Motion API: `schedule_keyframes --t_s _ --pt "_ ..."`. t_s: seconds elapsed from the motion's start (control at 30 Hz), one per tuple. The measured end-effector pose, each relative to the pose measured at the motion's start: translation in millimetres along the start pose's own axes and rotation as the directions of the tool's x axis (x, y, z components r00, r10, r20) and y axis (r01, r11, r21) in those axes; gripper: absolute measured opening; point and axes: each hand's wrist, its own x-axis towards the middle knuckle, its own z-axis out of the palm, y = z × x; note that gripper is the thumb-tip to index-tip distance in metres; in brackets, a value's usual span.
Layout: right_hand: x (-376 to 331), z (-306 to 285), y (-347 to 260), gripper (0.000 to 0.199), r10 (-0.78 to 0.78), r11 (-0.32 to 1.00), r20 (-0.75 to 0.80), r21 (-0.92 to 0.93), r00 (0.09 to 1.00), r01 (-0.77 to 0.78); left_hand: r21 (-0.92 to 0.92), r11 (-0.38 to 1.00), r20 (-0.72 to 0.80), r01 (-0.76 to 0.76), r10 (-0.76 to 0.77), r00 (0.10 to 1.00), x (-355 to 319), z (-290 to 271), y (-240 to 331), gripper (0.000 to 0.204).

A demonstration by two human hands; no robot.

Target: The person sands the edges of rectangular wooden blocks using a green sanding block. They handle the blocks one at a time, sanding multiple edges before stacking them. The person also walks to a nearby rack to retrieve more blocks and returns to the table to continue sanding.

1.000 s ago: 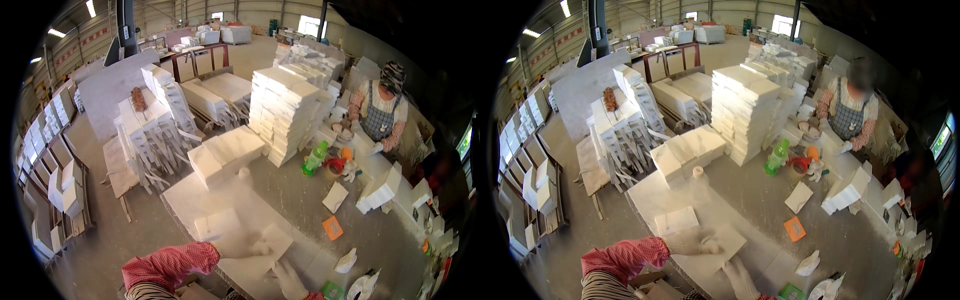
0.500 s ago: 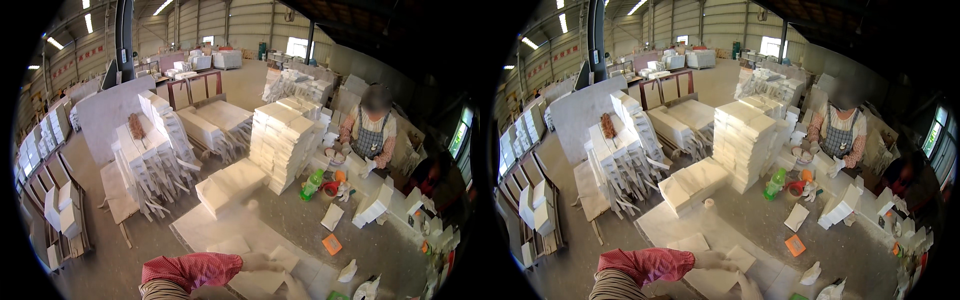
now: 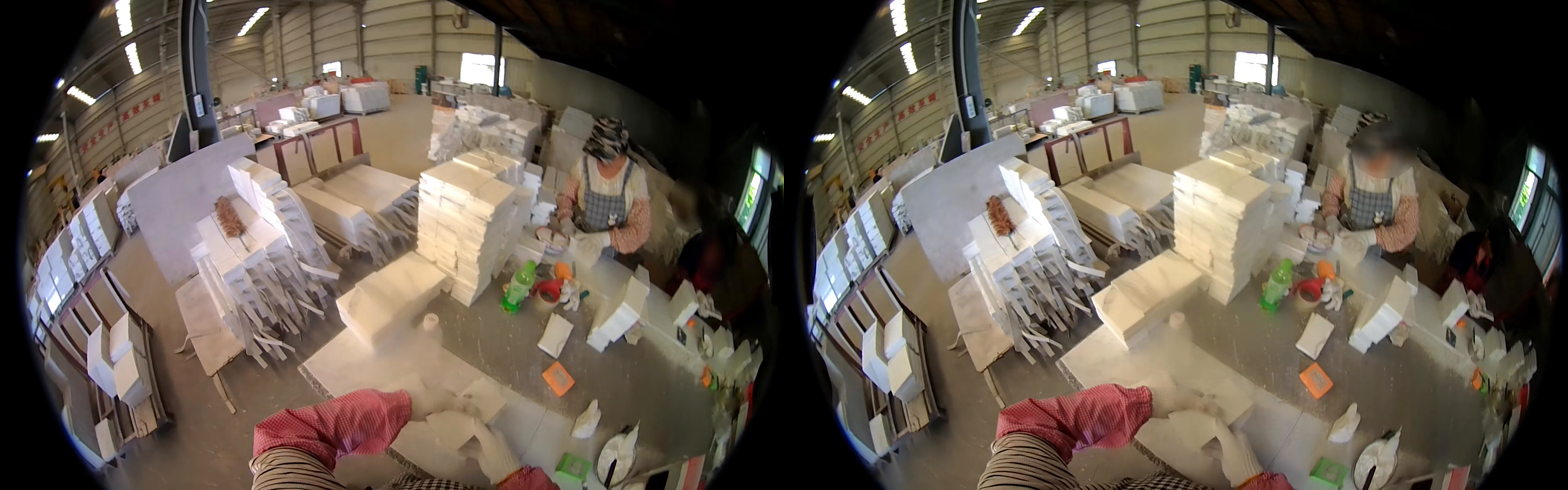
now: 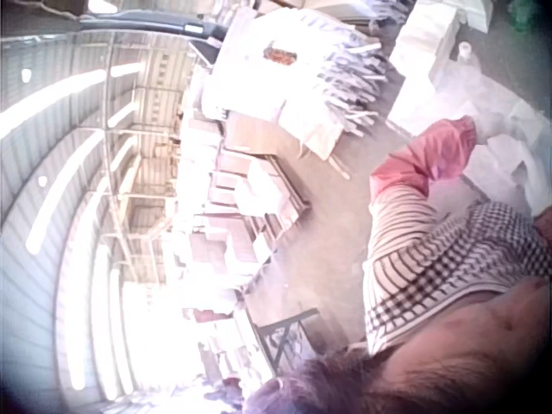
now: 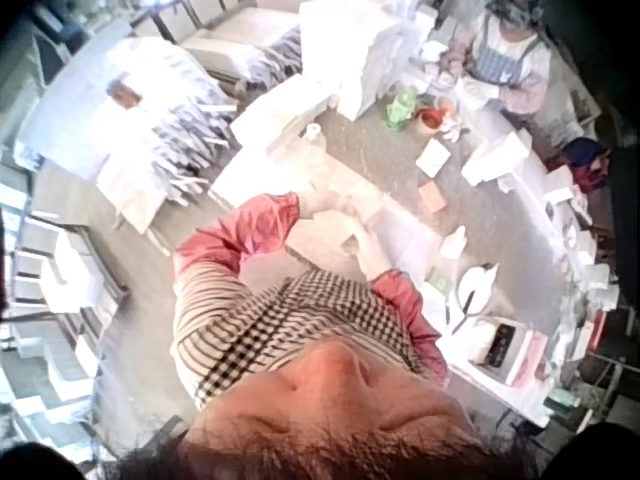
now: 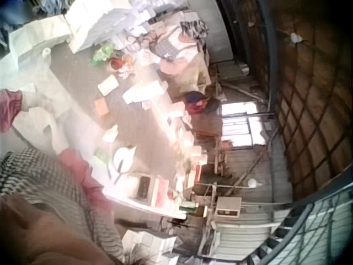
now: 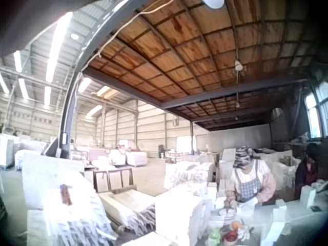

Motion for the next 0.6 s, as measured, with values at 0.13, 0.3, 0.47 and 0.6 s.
schedule_keyframes --t_s 0.13,0.3,0.47,0.6 --pt "4.0 -2.1 17.4 0.055 -0.089 0.996 0.02 -0.017 0.996 0.089 -0.057 0.937 -0.069 0.345 -0.348 0.935 9.3 13.0 2.6 0.059" --pt "-4.5 -20.3 33.1 0.045 -0.101 0.993 0.002 -0.067 0.995 0.101 0.346 0.837 -0.225 0.424 -0.365 0.903 -1.3 16.2 68.0 0.084" --pt "-5.7 -73.0 71.4 0.046 -0.206 0.859 -0.002 -0.479 0.979 0.18 0.715 0.676 -0.185 0.179 -0.065 0.981 -4.4 35.2 104.3 0.075" --pt "-30.9 -76.0 50.8 0.067 -0.302 0.794 -0.223 -0.597 0.927 0.115 0.912 0.404 -0.075 0.074 -0.012 0.997 2.3 50.2 113.7 0.065"
